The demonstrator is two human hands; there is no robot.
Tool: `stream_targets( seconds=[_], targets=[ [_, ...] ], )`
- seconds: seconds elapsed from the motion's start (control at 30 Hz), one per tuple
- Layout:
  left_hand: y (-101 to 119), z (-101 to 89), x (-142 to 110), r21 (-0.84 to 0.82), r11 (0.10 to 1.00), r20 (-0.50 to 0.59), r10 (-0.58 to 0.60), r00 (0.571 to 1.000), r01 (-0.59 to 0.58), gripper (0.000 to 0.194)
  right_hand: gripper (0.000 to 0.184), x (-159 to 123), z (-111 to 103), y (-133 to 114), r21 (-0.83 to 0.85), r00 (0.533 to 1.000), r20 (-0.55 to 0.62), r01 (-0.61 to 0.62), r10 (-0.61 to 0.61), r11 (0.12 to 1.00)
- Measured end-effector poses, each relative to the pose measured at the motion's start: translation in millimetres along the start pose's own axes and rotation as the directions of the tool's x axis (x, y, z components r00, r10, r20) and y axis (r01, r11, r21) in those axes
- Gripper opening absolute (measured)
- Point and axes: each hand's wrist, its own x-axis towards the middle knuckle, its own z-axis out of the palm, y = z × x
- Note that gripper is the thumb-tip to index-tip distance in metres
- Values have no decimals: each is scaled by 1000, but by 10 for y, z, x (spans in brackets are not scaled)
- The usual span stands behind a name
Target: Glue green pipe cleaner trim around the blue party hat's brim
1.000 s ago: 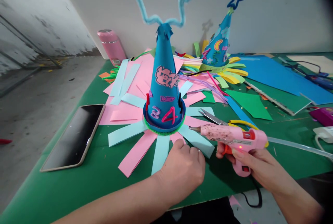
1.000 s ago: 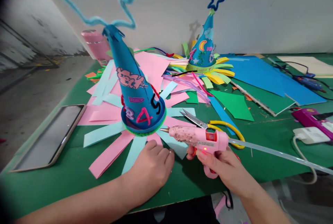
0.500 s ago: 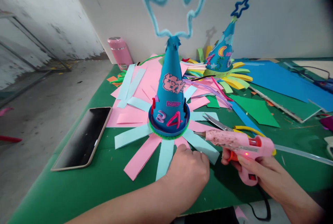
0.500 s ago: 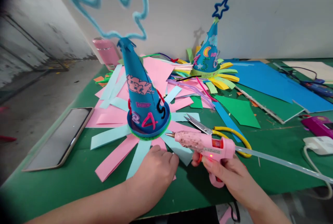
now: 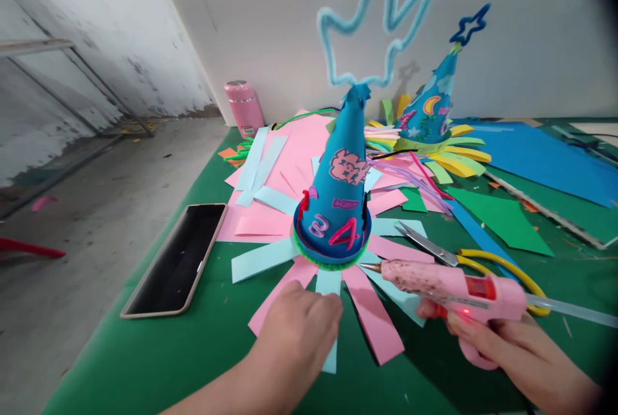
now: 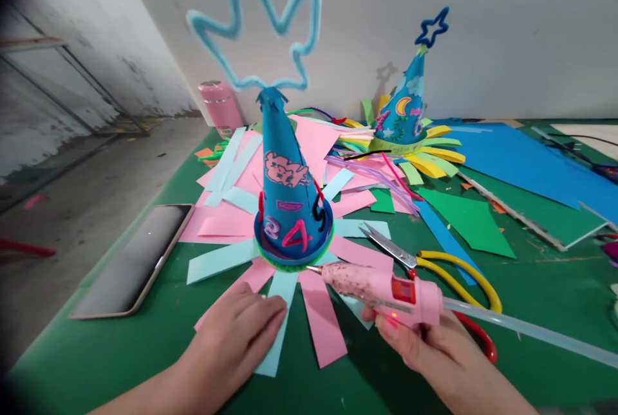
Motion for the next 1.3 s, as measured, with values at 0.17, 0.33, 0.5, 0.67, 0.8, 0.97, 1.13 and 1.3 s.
stream_targets(
  seconds=[0.17, 0.33, 0.5, 0.67, 0.8, 0.97, 1.13, 1.3],
  targets=[
    [-199, -35, -37, -8, 976, -7, -216, 976, 216, 23, 31, 32, 203, -258, -212, 986, 69, 160, -149, 964],
    [-245, 50, 19, -82, 972, -71, -225, 972, 220, 21, 43, 100, 299, -349, -328, 970, 185, 215, -160, 920],
    [-275, 90, 2, -82, 968, -51, -244, 969, 239, 21, 50, 149, 344, -336, -357, 967, 212, 212, -143, 910],
    [-286, 90, -9, -95, 962, -39, -262, 964, 258, 22, 37, 134, 351, -270, -371, 978, 143, 198, -155, 907],
    [-280, 91, -3, -114, 961, -57, -258, 964, 250, 22, 28, 135, 340, -313, -347, 973, 97, 230, -209, 909],
    [-276, 96, -9, -111, 963, -54, -254, 966, 247, 21, 24, 169, 359, -413, -289, 955, 112, 295, -273, 911],
    [-284, 107, -11, -119, 962, -53, -253, 966, 246, 21, 23, 160, 353, -319, -372, 962, 35, 264, -271, 890],
    [-291, 119, -11, -120, 958, -35, -267, 963, 262, 22, 24, 150, 325, -262, -412, 962, 15, 256, -274, 875]
  ],
)
